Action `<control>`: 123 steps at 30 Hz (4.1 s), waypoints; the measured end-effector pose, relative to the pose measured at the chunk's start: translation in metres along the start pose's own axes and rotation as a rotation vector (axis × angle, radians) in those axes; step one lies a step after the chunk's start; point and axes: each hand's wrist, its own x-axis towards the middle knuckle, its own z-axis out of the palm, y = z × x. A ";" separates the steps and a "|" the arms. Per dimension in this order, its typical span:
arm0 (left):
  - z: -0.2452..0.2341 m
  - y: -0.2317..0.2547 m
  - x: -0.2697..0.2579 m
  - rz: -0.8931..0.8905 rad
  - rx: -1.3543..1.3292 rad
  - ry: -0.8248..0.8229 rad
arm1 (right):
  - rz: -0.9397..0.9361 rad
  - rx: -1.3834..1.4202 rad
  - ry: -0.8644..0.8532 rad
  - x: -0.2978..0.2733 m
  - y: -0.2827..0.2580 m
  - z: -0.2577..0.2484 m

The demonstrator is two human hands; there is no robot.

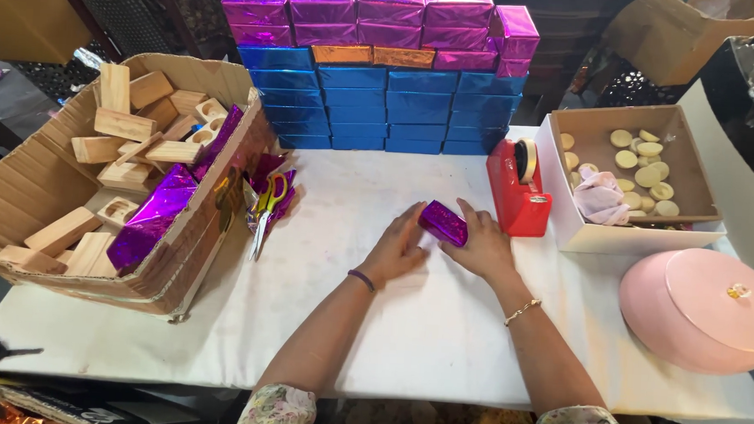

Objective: The person cleans a small wooden box with a cloth, then wraps it in shiny purple foil paper. They fold the paper around the box and secure it with tape from a red dispenser. Finally, the wrapped box is placed on a stack of other wrapped boxes.

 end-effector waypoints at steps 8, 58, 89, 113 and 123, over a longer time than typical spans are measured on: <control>-0.007 0.024 0.006 -0.324 -0.099 0.284 | 0.076 0.080 -0.125 0.000 0.012 -0.009; -0.006 -0.023 0.046 -0.373 0.442 0.064 | -0.303 0.349 0.875 0.261 0.045 -0.111; -0.007 -0.020 0.048 -0.350 0.445 0.070 | -0.224 0.569 0.663 0.275 0.038 -0.105; -0.009 -0.018 0.049 -0.375 0.429 0.052 | -0.345 0.423 0.706 0.269 0.039 -0.098; -0.009 -0.019 0.049 -0.303 0.430 0.106 | -0.294 0.489 0.653 0.130 -0.023 -0.066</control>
